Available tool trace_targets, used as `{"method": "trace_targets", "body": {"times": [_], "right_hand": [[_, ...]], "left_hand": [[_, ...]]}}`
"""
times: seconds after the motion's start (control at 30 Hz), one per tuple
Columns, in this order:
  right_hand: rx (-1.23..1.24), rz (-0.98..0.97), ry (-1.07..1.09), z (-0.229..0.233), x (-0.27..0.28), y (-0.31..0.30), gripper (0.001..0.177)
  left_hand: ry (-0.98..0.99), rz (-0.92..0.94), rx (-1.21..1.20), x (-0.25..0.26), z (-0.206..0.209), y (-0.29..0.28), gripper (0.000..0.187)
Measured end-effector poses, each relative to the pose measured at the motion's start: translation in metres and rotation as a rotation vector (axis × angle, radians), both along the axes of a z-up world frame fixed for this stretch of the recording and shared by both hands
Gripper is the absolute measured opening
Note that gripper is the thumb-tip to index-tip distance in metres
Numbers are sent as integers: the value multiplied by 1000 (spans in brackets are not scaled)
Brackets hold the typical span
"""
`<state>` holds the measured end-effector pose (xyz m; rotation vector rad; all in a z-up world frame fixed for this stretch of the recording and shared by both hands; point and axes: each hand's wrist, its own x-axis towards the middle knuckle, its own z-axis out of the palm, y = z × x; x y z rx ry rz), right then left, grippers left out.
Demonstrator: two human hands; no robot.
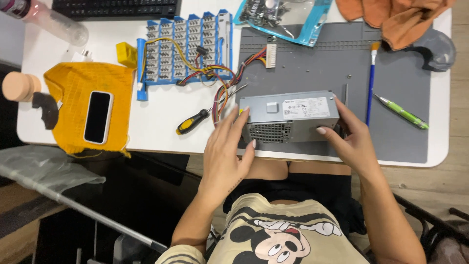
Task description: The person holds a computer power supply unit, rotates it to inspect the sides, and uses a screwdriver to remove screws from the casing. They then use a precision screwdriver to remove additional screws from the back panel.
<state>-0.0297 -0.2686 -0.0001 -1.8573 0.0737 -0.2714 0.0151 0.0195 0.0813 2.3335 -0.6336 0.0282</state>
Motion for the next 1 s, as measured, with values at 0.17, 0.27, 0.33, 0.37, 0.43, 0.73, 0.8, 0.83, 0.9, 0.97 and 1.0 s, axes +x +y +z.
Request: {"method": "trace_targets", "body": {"times": [0.17,0.27,0.33,0.37,0.43,0.73,0.8,0.83,0.9,0.97,1.0], "right_hand": [[-46,-19,-2,-4,-1,1,69],[-111,-62,-21,4,-7,3,60],[-147,-101,-20,10,-16,-3,55],[-247,-204,-2,9,-23,-9,39],[-347,-310,17,-4,-35,-25,23],[-786,-530,126,-18,-26,-28,20],[-876,-633,165,-25,-23,-47,35],[-878,-634,160,-25,-22,-55,35],[-1011,-620,274,-25,-20,-70,37],[-1083,-614,237,-55,-25,-88,33],[-1153,-608,204,-71,-28,-97,31]], "left_hand": [[-278,-222,176,-1,-20,-66,88],[-370,-269,266,5,-47,-89,104],[-448,-238,312,12,-53,-94,107],[-438,-228,304,13,-53,-94,106],[-429,-220,295,17,-56,-94,106],[-419,-224,221,33,-56,-97,112],[-443,-220,222,34,-60,-97,112],[-447,-218,218,32,-62,-97,112],[-491,-218,237,30,-66,-95,112],[-539,-193,326,28,-58,-94,109],[-585,-172,417,27,-54,-94,107]]}}
